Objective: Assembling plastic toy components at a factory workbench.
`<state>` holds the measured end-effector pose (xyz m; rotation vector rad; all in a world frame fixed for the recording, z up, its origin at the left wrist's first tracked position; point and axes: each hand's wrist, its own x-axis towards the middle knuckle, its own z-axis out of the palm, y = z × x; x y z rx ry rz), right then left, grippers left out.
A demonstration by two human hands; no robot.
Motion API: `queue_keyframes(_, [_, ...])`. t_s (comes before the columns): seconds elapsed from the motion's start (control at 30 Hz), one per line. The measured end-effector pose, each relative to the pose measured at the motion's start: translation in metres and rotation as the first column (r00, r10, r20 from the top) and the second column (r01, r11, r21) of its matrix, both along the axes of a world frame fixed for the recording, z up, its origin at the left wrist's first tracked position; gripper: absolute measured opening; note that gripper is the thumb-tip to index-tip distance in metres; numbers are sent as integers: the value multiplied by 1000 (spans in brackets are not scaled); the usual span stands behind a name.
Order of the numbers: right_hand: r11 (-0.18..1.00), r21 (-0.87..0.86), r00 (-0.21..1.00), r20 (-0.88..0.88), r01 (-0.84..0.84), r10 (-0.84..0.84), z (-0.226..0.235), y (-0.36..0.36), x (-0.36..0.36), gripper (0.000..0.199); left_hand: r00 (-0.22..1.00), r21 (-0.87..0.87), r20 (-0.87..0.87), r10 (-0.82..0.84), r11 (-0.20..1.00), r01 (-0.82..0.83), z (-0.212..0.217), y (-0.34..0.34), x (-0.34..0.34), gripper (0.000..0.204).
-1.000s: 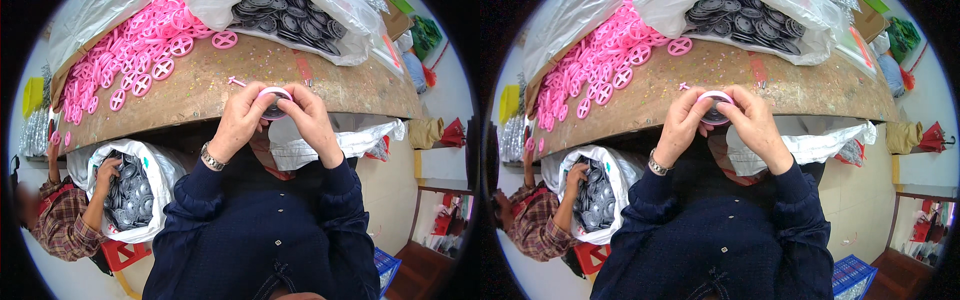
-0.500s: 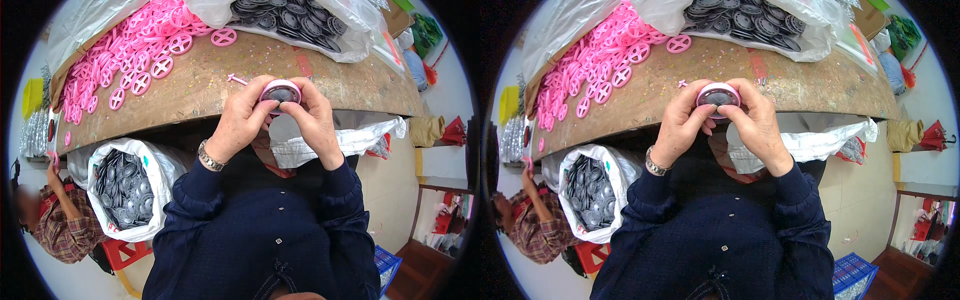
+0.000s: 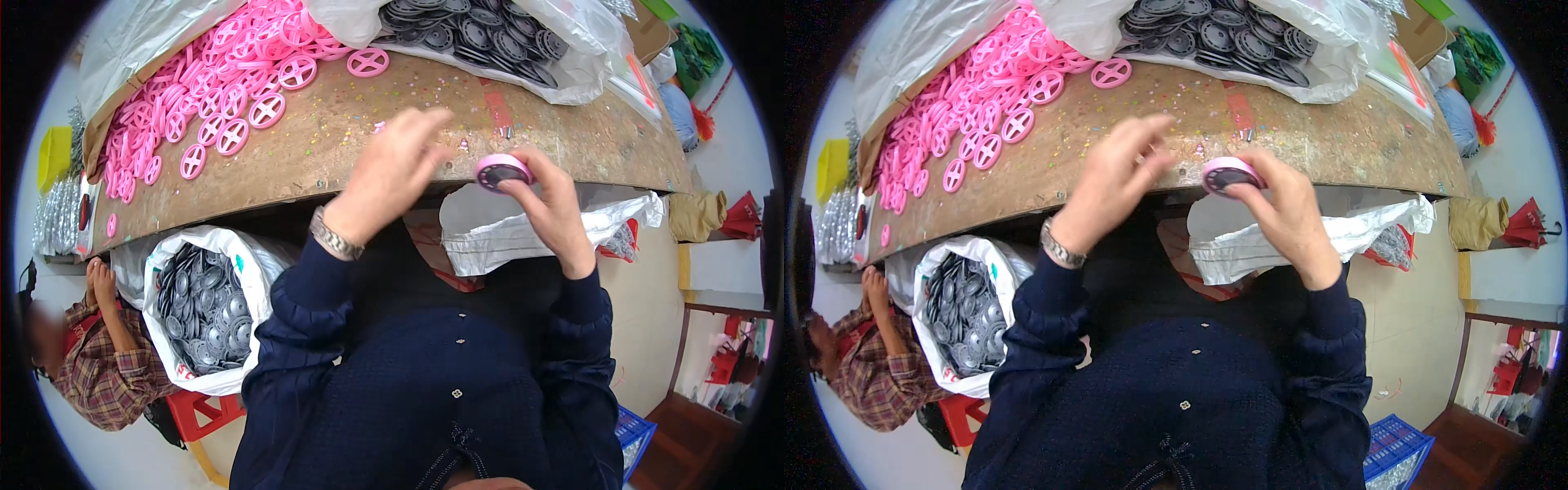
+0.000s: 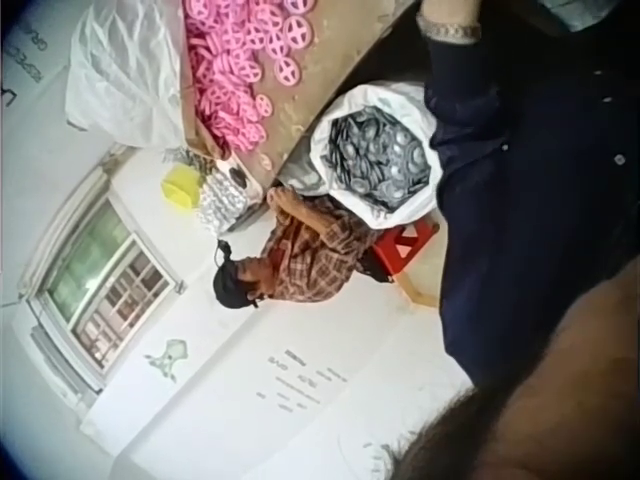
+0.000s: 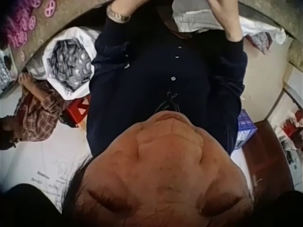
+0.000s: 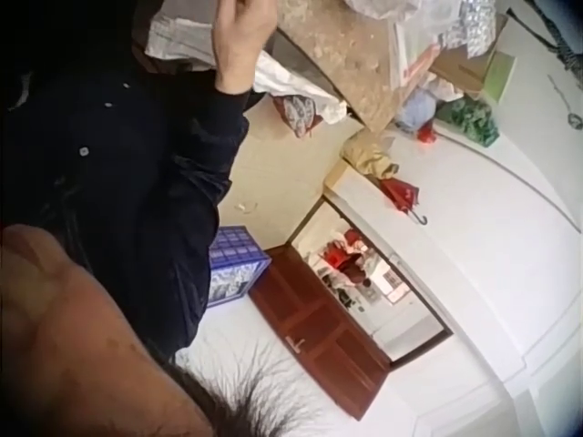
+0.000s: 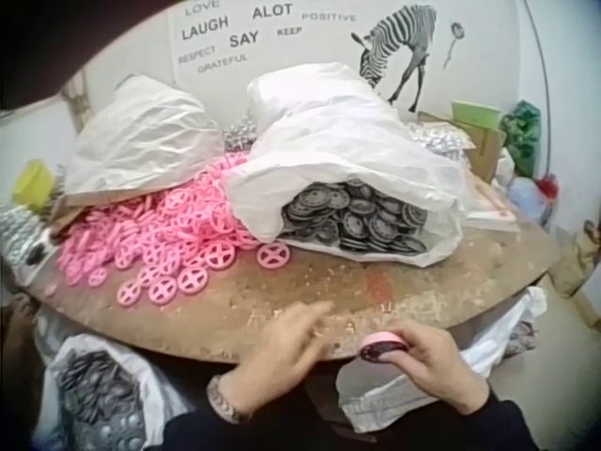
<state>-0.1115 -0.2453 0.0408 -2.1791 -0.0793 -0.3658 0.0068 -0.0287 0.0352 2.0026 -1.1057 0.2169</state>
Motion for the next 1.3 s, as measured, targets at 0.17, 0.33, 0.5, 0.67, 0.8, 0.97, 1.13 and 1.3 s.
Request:
queue_keyframes(0.17, [884,-467,1000,14,-8,16,1,-53,-25,23,891,99,376,256,944,-313,-3,7,70,31])
queue_keyframes(0.33, [791,-611,982,-165,-31,-89,-2,-75,-50,20,804,213,513,299,863,-457,-19,2,116,27])
queue_keyframes(0.5, [869,-495,985,-156,-13,-74,4,-66,-42,23,809,294,521,274,832,-471,-27,7,140,16])
queue_keyframes(0.67, [949,-258,979,-54,179,-199,14,-60,-15,15,820,228,507,264,877,-423,-24,4,130,11])
queue_keyframes(0.8, [914,-257,946,170,313,-276,15,-73,28,14,881,110,362,305,924,-365,-16,12,110,17])
queue_keyframes(0.97, [704,-502,858,390,502,-334,4,-92,82,21,800,-298,-593,89,899,-322,-2,18,60,18])
queue_keyframes(1.13, [540,-652,842,342,532,-417,-13,-105,122,23,593,-554,-755,-282,757,-346,-5,25,34,17])
queue_keyframes(1.3, [512,-699,855,302,500,-422,-17,-113,134,19,468,-584,-787,-403,733,-350,-9,31,17,15])
